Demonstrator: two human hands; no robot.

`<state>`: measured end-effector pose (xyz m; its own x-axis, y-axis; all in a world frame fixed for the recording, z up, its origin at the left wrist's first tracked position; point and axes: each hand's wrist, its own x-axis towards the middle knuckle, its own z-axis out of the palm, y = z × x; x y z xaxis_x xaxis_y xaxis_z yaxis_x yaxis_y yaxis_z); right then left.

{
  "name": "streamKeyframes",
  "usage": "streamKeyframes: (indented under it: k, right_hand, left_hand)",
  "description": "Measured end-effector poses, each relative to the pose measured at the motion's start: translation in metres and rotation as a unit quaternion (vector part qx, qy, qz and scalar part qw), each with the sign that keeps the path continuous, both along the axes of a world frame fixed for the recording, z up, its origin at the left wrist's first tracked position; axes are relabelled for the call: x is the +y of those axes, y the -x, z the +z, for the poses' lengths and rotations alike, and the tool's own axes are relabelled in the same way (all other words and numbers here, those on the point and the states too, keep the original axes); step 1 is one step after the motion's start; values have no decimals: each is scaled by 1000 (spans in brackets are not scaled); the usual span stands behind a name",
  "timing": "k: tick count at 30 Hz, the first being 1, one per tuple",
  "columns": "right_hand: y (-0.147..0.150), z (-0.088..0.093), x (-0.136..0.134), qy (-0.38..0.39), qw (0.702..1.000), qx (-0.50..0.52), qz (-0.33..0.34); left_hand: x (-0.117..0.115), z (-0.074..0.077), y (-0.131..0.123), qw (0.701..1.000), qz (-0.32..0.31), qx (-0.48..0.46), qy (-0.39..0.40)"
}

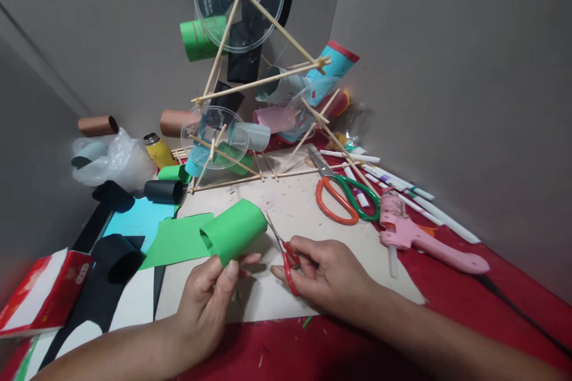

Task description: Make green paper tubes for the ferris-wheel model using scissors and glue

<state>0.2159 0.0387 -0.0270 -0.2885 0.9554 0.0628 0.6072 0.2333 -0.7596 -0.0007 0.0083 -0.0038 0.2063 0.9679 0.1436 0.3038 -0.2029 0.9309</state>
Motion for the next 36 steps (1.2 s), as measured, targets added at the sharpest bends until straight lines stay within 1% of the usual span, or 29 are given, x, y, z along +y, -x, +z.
streamKeyframes:
  k: [3,9,15,21,30,36]
  right_hand:
    - [0,4,0,-2,1000,-23,-2]
    - [-2,5,0,-3,1000,-26,1]
    - [-3,8,0,-10,999,-26,-21]
    - [-4,8,0,-27,999,-31,-30]
    - [-7,10,-1,-15,999,-19,-28]
    - [-7,7,-1,-21,999,-19,-22]
  left_hand:
    - [0,-1,0,999,7,-14,29]
    - [-2,-2,0,999,10,-8,34]
    - [-2,0,-2,997,21,-23,65]
    - [-2,0,-1,999,22,1,50]
    - [0,-7,0,998,12,-57,16]
    - [0,-8,0,997,7,-79,21]
